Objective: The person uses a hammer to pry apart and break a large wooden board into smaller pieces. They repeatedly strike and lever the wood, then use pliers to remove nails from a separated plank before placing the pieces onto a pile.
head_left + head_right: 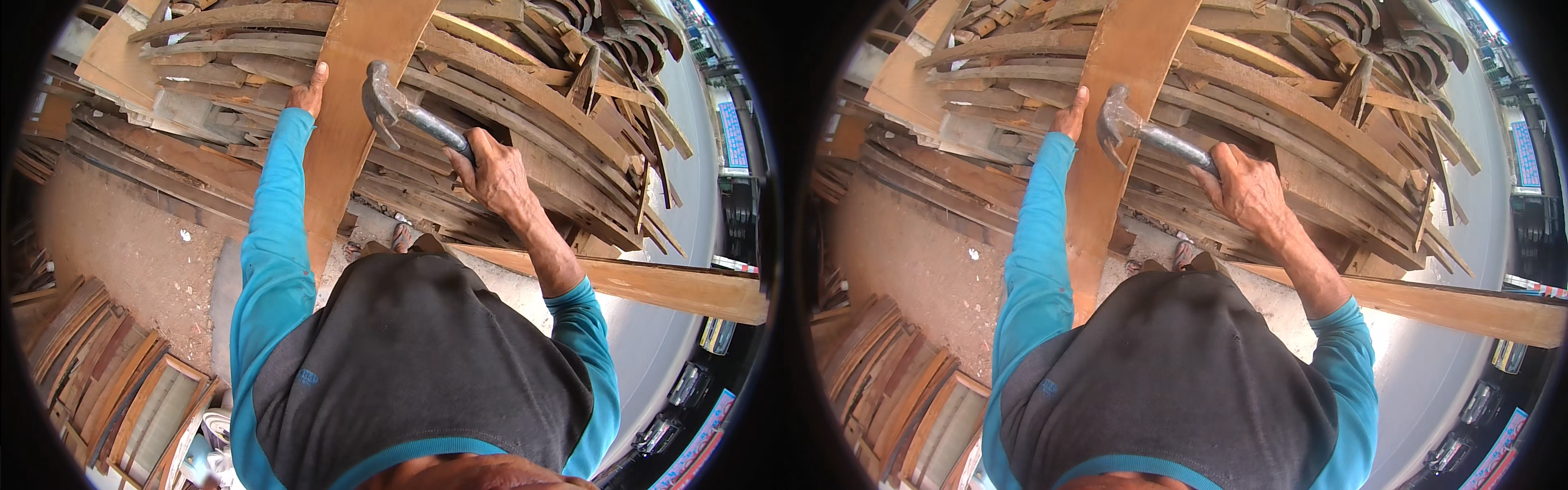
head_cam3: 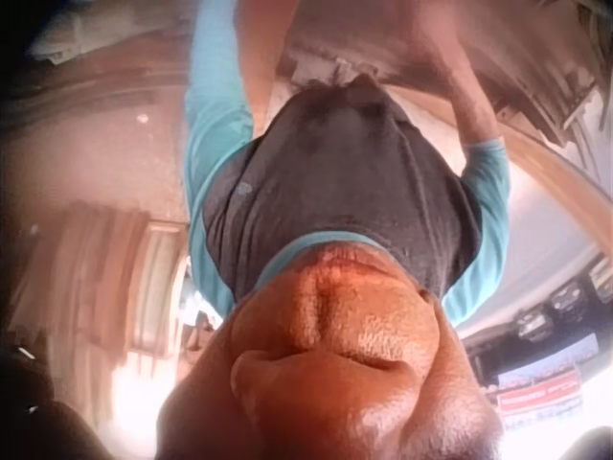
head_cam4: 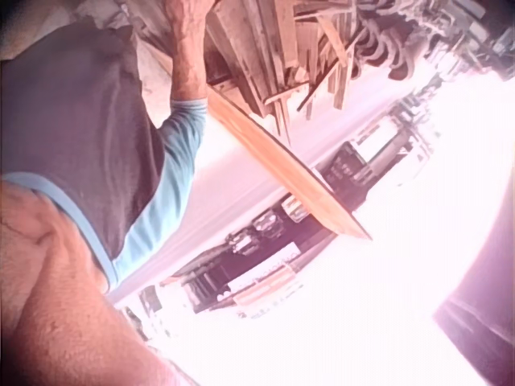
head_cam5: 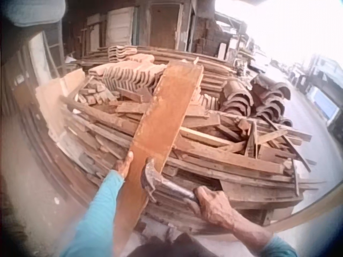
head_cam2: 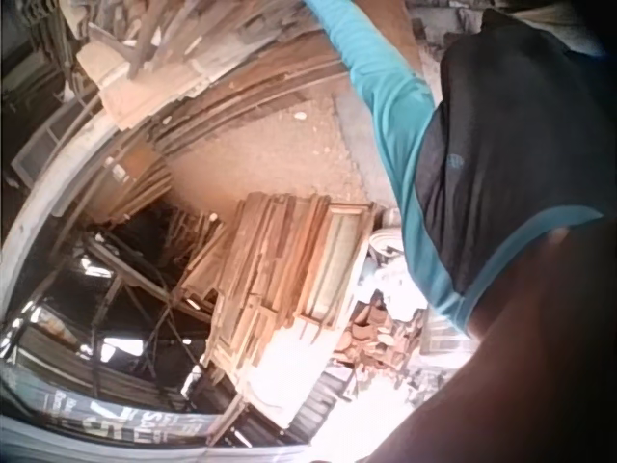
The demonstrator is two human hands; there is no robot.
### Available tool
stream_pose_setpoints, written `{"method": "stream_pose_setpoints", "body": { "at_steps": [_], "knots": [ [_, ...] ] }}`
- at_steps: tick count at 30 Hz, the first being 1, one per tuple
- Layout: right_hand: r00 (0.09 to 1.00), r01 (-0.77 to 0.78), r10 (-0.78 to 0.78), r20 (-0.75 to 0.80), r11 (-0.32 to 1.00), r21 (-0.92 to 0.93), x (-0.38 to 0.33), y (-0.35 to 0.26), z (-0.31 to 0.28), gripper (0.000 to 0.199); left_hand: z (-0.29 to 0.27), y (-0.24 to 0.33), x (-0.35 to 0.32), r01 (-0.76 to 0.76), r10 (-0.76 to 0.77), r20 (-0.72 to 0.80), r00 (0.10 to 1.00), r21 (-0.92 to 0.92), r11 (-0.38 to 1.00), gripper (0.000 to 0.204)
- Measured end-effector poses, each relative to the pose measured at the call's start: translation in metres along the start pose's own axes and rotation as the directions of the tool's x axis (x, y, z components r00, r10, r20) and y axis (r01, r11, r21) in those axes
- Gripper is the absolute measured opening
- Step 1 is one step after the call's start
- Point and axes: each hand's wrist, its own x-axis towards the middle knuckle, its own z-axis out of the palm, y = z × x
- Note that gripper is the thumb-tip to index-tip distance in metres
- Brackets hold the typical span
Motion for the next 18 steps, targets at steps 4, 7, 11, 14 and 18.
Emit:
{"method": "stream_pose_setpoints", "body": {
  "at_steps": [4, 7, 11, 14, 18],
  "knots": [
    [1.000, 0.026, -0.025, 0.008, 0.992, -0.124, 0.004, 0.011, 0.003, 0.036, -0.010, 0.014, -0.004, 0.088, -0.094, 0.088, 0.992, 0.062, 0.994, 0.123],
    [0.992, -0.106, 0.115, 0.057, 0.984, -0.146, 0.013, 0.020, 0.006, 0.036, -0.007, 0.002, -0.003, 0.041, -0.043, 0.065, 0.997, 0.019, 0.999, 0.126],
    [0.999, 0.054, -0.054, 0.002, 0.994, -0.092, 0.004, 0.008, -0.004, 0.037, -0.005, 0.013, -0.005, 0.053, -0.054, 0.015, 0.998, 0.055, 0.997, 0.126],
    [0.972, 0.225, -0.233, -0.042, 0.965, -0.136, -0.001, 0.022, -0.008, 0.037, -0.010, 0.021, -0.011, 0.073, -0.077, 0.071, 0.995, 0.051, 0.996, 0.125],
    [0.998, -0.049, 0.057, 0.037, 0.978, -0.204, 0.024, 0.035, 0.000, 0.036, -0.008, 0.018, -0.016, 0.005, -0.004, 0.034, 0.999, -0.022, 1.000, 0.123]
  ]
}}
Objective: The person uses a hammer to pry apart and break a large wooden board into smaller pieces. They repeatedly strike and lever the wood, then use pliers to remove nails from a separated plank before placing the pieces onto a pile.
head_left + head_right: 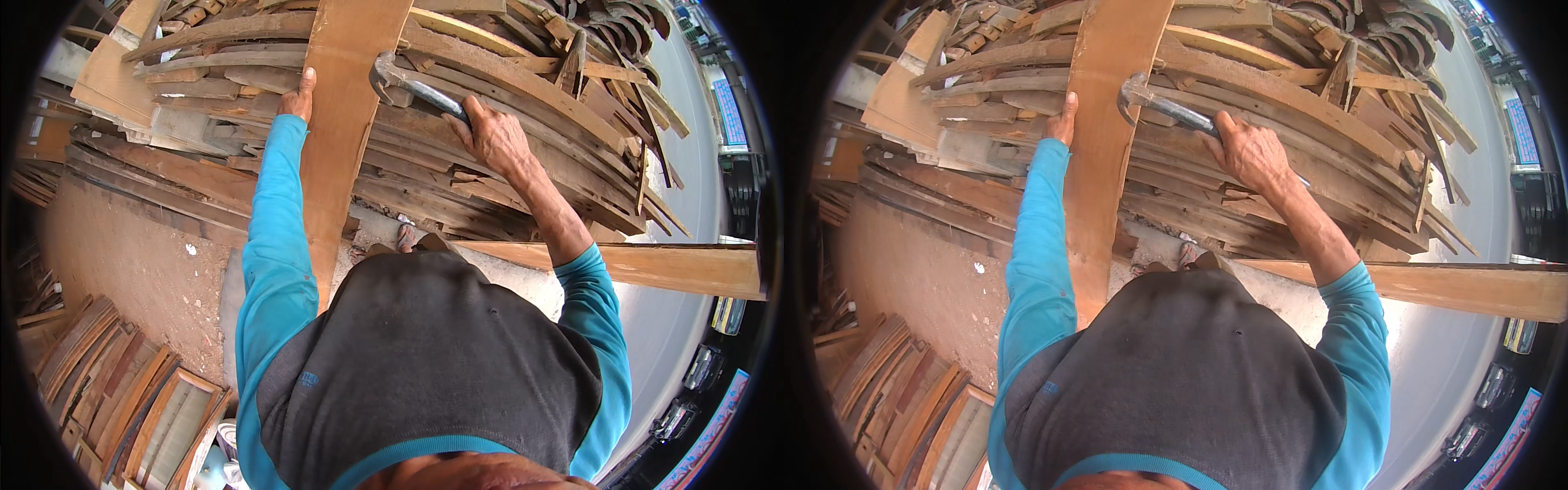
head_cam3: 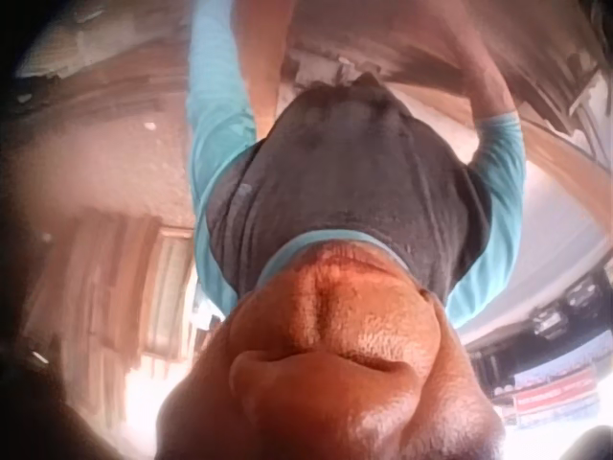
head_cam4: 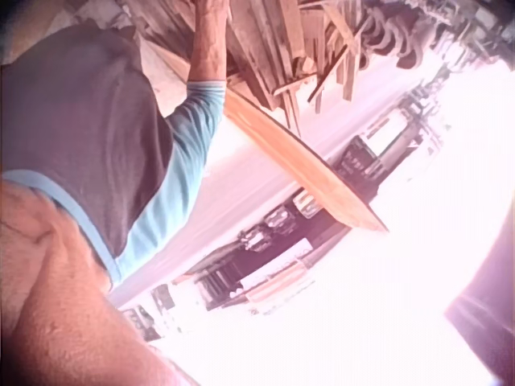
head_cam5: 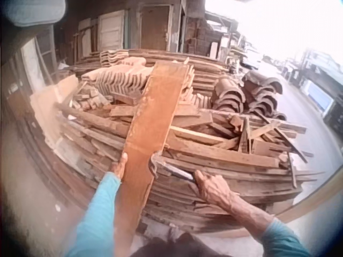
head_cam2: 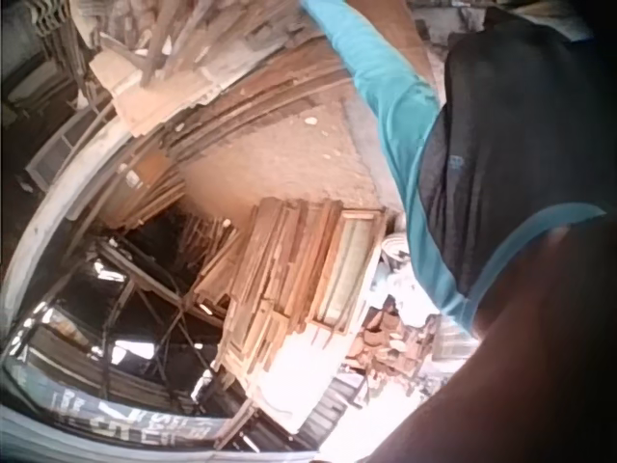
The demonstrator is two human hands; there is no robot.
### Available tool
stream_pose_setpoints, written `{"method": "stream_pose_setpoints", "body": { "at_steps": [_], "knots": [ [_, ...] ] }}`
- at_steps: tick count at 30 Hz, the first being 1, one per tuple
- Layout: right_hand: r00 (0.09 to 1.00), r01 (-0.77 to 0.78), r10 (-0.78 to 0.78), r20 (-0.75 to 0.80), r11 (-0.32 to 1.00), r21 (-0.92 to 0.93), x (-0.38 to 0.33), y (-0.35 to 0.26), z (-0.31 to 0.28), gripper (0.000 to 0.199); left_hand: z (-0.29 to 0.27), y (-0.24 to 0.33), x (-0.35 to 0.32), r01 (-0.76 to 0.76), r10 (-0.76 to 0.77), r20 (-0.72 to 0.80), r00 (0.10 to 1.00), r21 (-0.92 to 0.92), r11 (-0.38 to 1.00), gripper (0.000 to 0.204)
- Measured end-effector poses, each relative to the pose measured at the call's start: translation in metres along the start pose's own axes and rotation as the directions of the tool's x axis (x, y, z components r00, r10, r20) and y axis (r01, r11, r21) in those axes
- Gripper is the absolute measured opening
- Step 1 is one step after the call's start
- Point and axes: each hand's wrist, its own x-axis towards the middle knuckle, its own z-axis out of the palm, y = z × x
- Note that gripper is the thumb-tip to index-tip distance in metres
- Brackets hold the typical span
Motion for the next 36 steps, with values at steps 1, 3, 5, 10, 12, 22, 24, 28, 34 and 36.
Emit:
{"method": "stream_pose_setpoints", "body": {
  "at_steps": [1, 3, 5, 10, 12, 22, 24, 28, 34, 36],
  "knots": [
    [0.999, -0.018, 0.016, 0.044, 0.999, 0.047, 0.000, -0.006, -0.005, 0.036, 0.000, -0.001, 0.003, 0.001, 0.000, -0.025, 1.000, 0.046, 0.999, 0.123],
    [0.998, 0.063, -0.063, 0.002, 0.996, 0.068, -0.010, -0.017, -0.014, 0.035, -0.005, -0.005, 0.003, 0.012, -0.008, -0.045, 0.999, 0.088, 0.996, 0.124],
    [0.987, 0.152, -0.148, -0.062, 0.986, 0.073, -0.017, -0.014, -0.012, 0.035, -0.002, 0.000, 0.000, 0.002, 0.000, -0.043, 0.999, 0.049, 0.999, 0.124],
    [0.999, -0.035, 0.034, 0.026, 0.999, 0.030, -0.003, -0.002, 0.002, 0.039, -0.009, 0.008, -0.010, 0.085, -0.087, 0.016, 0.996, 0.097, 0.992, 0.124],
    [1.000, 0.005, -0.007, 0.022, 0.996, 0.093, -0.008, -0.009, -0.005, 0.041, -0.012, 0.015, -0.006, 0.078, -0.075, -0.036, 0.997, 0.101, 0.992, 0.124],
    [1.000, -0.012, 0.007, 0.028, 0.982, 0.188, 0.004, -0.013, -0.013, 0.040, -0.007, 0.000, 0.014, 0.016, 0.000, -0.125, 0.992, 0.131, 0.991, 0.121],
    [0.999, 0.050, -0.048, -0.014, 0.961, 0.272, -0.012, -0.030, -0.022, 0.039, -0.009, -0.003, 0.009, 0.043, -0.023, -0.108, 0.994, 0.187, 0.981, 0.118],
    [0.979, 0.166, -0.120, -0.165, 0.940, 0.297, -0.012, -0.018, -0.006, 0.039, -0.016, 0.008, 0.010, 0.180, -0.194, 0.028, 0.981, 0.261, 0.948, 0.111],
    [0.998, -0.070, 0.070, 0.010, 0.965, 0.251, 0.000, -0.024, -0.008, 0.042, 0.005, -0.027, 0.030, -0.025, 0.047, -0.153, 0.987, 0.141, 0.990, 0.100],
    [0.996, 0.079, -0.064, -0.058, 0.946, 0.314, -0.009, -0.044, -0.015, 0.042, -0.007, -0.101, 0.064, -0.031, 0.028, -0.126, 0.992, -0.022, 0.999, 0.113]
  ]
}}
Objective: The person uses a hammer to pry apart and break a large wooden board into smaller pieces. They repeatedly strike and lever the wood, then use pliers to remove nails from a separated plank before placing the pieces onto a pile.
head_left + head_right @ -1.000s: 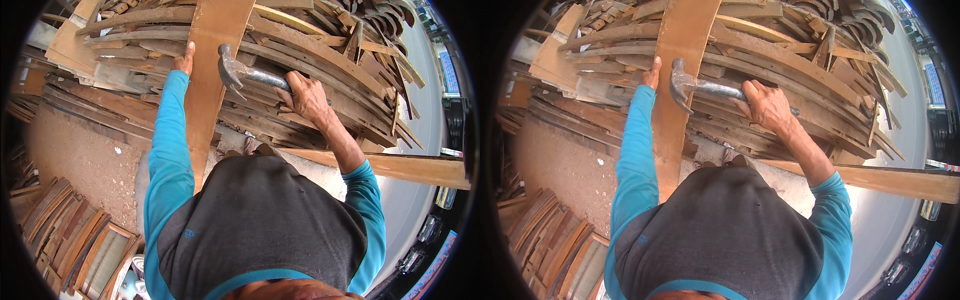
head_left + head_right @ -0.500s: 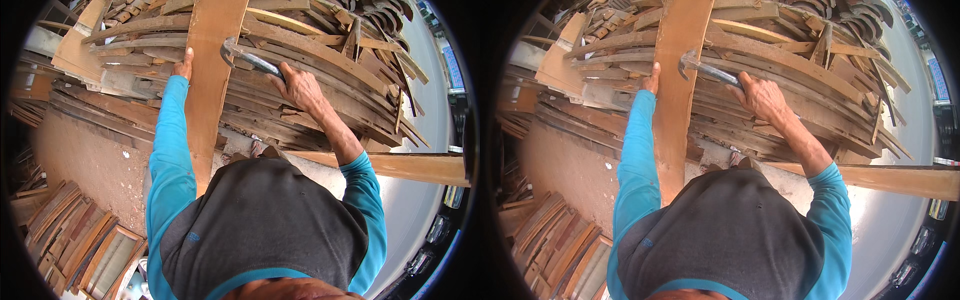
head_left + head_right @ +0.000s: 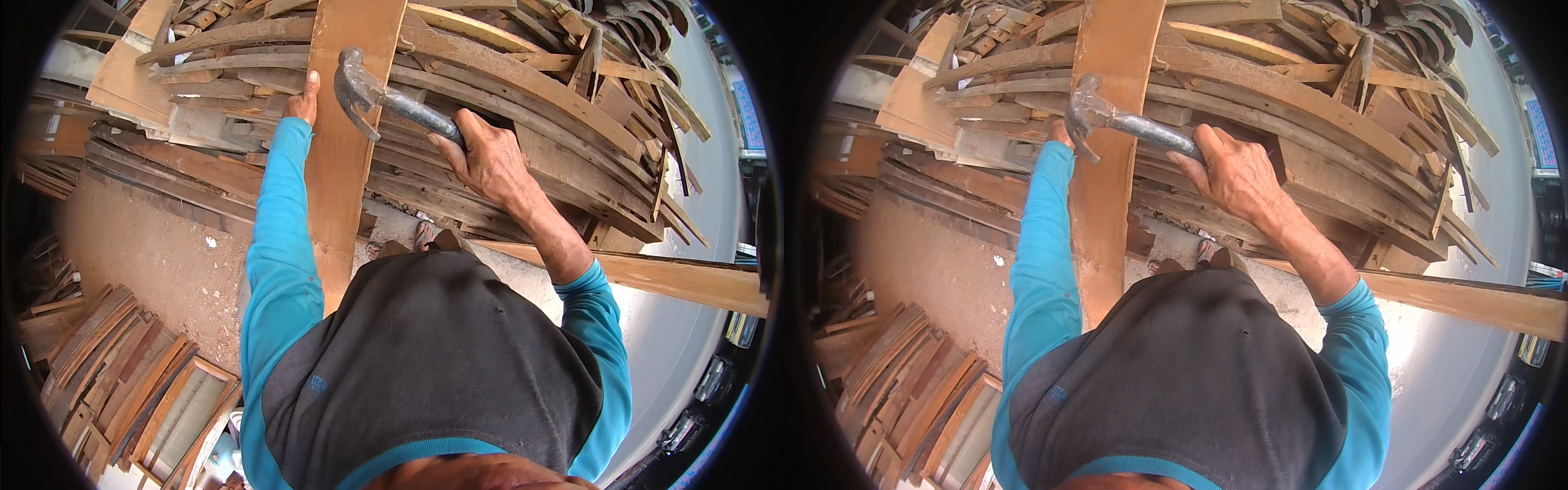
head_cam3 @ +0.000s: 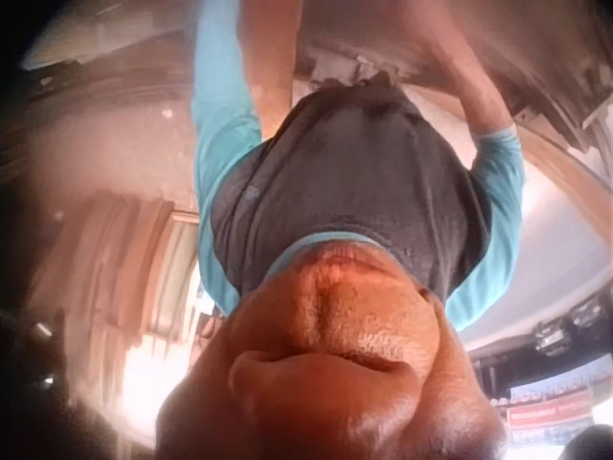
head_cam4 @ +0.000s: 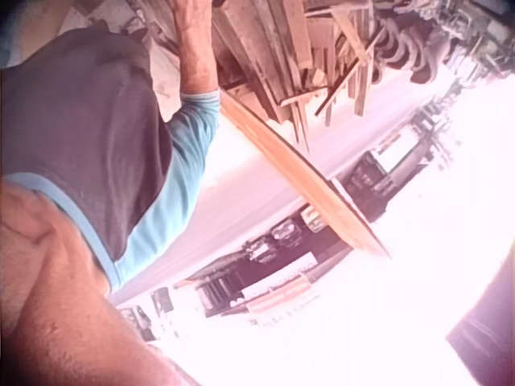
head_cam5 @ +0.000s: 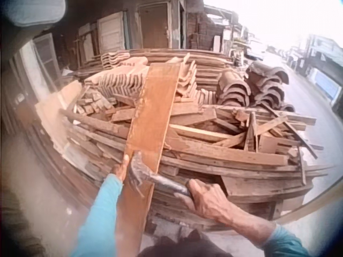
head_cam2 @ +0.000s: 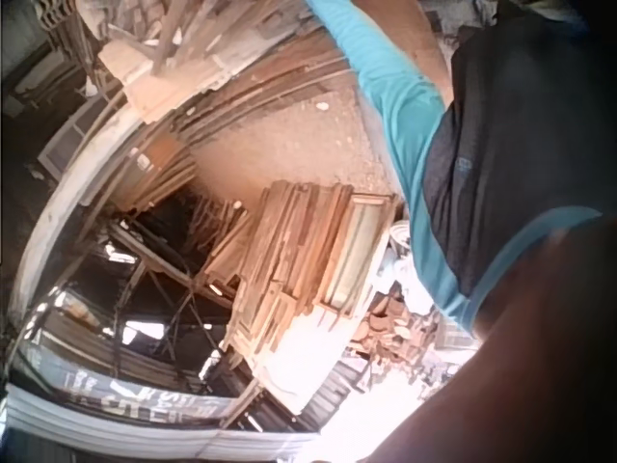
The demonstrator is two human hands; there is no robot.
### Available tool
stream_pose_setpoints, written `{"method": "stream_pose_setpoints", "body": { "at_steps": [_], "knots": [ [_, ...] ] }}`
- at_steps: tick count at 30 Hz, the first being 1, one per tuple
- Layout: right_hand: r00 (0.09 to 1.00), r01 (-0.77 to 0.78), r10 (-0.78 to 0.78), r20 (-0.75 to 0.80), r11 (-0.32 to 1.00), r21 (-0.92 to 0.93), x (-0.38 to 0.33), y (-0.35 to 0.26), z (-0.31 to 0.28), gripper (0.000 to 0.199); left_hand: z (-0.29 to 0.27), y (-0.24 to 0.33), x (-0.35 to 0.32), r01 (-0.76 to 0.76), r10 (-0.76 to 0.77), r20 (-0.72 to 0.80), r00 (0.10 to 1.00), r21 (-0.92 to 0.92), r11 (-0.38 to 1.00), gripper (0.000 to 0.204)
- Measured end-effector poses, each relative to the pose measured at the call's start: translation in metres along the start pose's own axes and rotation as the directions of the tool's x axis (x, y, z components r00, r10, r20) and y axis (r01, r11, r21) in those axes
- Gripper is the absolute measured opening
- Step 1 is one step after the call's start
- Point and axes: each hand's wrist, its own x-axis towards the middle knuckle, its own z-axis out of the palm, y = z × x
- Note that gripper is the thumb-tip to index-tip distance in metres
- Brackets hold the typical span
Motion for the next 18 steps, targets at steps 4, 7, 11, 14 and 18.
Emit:
{"method": "stream_pose_setpoints", "body": {
  "at_steps": [4, 7, 11, 14, 18],
  "knots": [
    [0.995, -0.090, 0.086, -0.045, 0.991, -0.098, 0.000, 0.029, 0.009, 0.042, 0.010, 0.080, -0.015, 0.082, -0.105, 0.143, 0.984, 0.162, 0.983, 0.113],
    [0.965, -0.257, 0.261, 0.030, 0.960, -0.112, 0.014, 0.042, 0.017, 0.042, -0.008, 0.097, -0.059, 0.073, -0.093, 0.058, 0.994, 0.290, 0.954, 0.116],
    [0.992, -0.124, 0.123, -0.013, 0.992, -0.002, 0.000, 0.008, 0.008, 0.039, -0.015, 0.104, -0.056, 0.038, -0.041, 0.003, 0.999, 0.289, 0.957, 0.126],
    [0.996, -0.068, 0.070, -0.062, 0.997, 0.032, -0.010, -0.004, 0.011, 0.035, -0.018, 0.101, -0.050, 0.067, -0.101, 0.107, 0.989, 0.279, 0.958, 0.125],
    [0.955, -0.292, 0.295, -0.002, 0.945, 0.146, -0.021, 0.001, 0.013, 0.039, -0.023, 0.105, -0.073, 0.058, -0.062, 0.009, 0.998, 0.250, 0.967, 0.121]
  ]
}}
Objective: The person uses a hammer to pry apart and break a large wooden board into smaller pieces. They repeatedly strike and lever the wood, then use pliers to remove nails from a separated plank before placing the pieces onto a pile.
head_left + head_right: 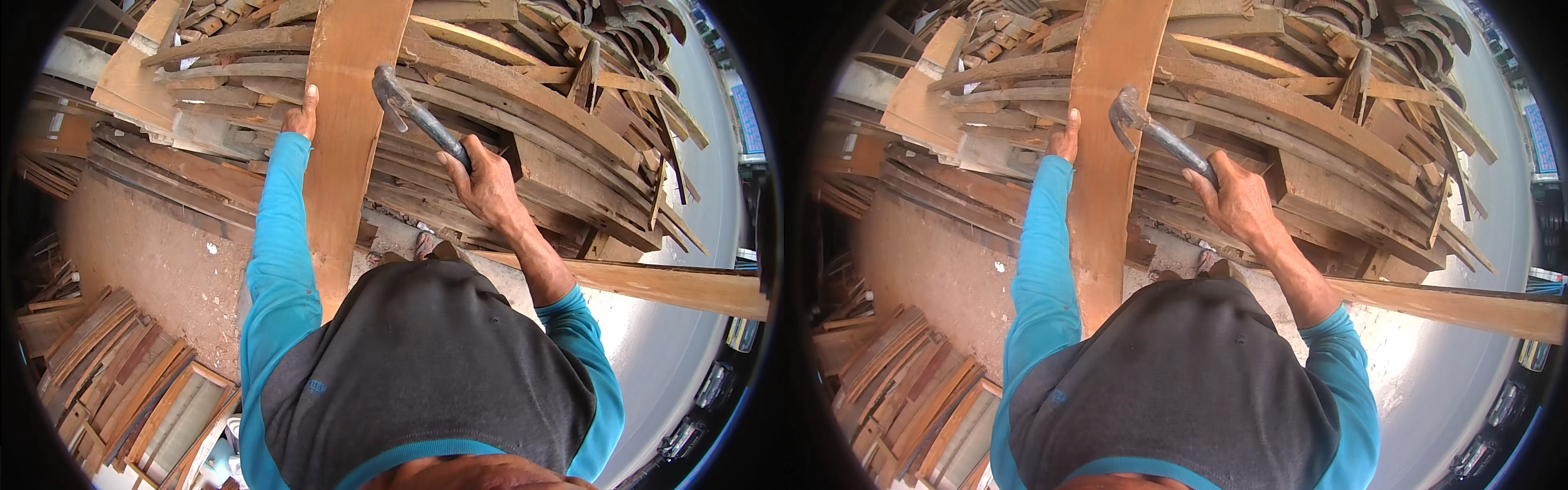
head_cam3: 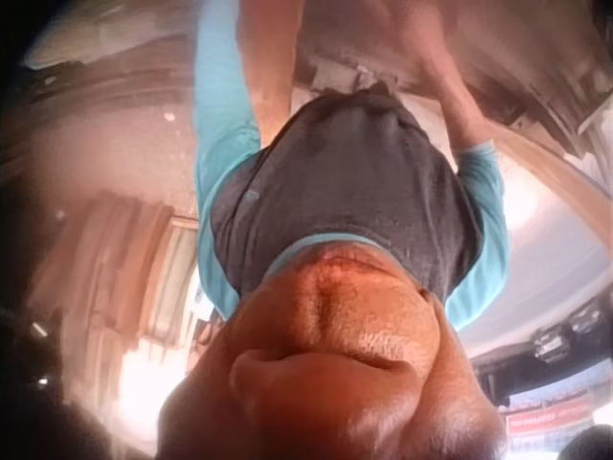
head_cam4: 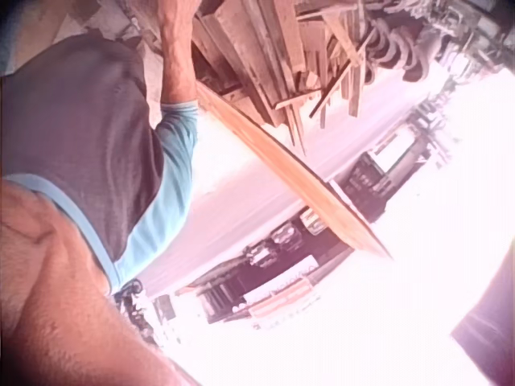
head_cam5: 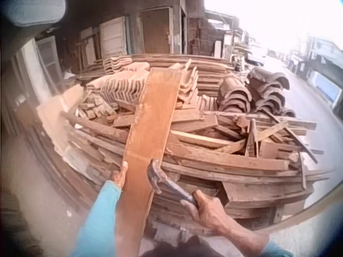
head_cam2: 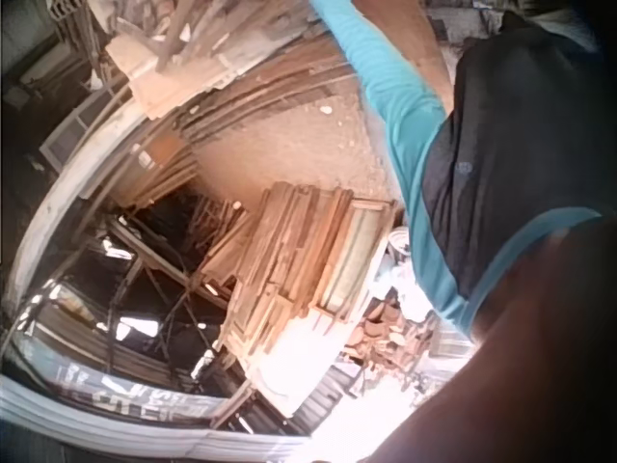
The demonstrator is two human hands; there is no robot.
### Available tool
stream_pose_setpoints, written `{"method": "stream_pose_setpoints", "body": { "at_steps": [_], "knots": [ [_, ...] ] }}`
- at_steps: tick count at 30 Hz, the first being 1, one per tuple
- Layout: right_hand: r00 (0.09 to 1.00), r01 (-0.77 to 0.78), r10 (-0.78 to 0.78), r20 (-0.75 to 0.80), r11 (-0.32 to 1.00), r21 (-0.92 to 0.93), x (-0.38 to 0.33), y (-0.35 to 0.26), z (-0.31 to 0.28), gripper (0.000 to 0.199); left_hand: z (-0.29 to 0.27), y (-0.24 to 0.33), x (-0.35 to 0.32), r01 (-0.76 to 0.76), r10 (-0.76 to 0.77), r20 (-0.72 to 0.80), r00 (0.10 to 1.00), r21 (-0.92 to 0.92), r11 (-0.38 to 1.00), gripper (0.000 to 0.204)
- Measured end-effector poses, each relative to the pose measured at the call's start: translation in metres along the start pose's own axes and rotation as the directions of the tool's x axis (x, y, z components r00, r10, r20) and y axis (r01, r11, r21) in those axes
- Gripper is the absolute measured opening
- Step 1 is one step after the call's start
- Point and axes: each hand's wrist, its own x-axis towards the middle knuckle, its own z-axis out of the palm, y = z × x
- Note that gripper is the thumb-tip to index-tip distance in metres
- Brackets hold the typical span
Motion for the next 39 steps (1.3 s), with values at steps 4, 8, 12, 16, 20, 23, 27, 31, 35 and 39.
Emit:
{"method": "stream_pose_setpoints", "body": {
  "at_steps": [4, 8, 12, 16, 20, 23, 27, 31, 35, 39],
  "knots": [
    [0.985, -0.160, 0.166, -0.034, 0.977, 0.139, -0.014, 0.026, -0.005, 0.036, -0.029, -0.034, -0.022, 0.046, -0.045, 0.024, 0.999, -0.035, 0.998, 0.118],
    [0.966, -0.207, 0.231, -0.114, 0.960, 0.188, -0.021, 0.037, -0.010, 0.039, -0.024, -0.079, -0.055, -0.045, 0.024, -0.102, 0.995, -0.213, 0.976, 0.117],
    [0.954, -0.248, 0.271, -0.125, 0.953, 0.171, -0.020, 0.036, -0.006, 0.042, -0.012, -0.115, -0.080, 0.049, -0.043, 0.055, 0.998, -0.120, 0.992, 0.112],
    [0.966, -0.244, 0.253, -0.058, 0.961, 0.132, -0.010, 0.023, -0.003, 0.041, 0.025, -0.123, -0.100, 0.098, -0.076, 0.156, 0.985, -0.134, 0.986, 0.109],
    [0.997, -0.072, 0.074, 0.013, 0.990, -0.119, -0.005, 0.019, 0.002, 0.035, 0.058, -0.146, -0.096, 0.101, -0.047, 0.188, 0.981, -0.291, 0.951, 0.107],
    [0.992, 0.129, -0.122, 0.042, 0.964, -0.231, -0.007, 0.026, 0.005, 0.034, 0.082, -0.143, -0.094, 0.064, -0.029, 0.107, 0.994, -0.346, 0.936, 0.106],
    [0.977, 0.207, -0.170, 0.131, 0.903, -0.375, -0.004, 0.021, -0.002, 0.034, 0.107, -0.155, -0.086, 0.071, -0.034, 0.092, 0.995, -0.439, 0.896, 0.108],
    [0.992, 0.116, -0.089, 0.095, 0.936, -0.333, 0.008, 0.023, -0.005, 0.036, 0.105, -0.160, -0.082, 0.093, -0.060, 0.098, 0.993, -0.372, 0.923, 0.108],
    [0.991, -0.103, 0.118, 0.061, 0.974, -0.203, 0.015, 0.014, -0.006, 0.038, 0.088, -0.155, -0.087, 0.085, -0.040, 0.157, 0.987, -0.295, 0.952, 0.103],
    [0.982, -0.185, 0.189, 0.009, 0.971, -0.149, 0.017, 0.016, -0.005, 0.037, 0.078, -0.181, -0.096, 0.066, -0.001, 0.163, 0.987, -0.394, 0.917, 0.096]
  ]
}}
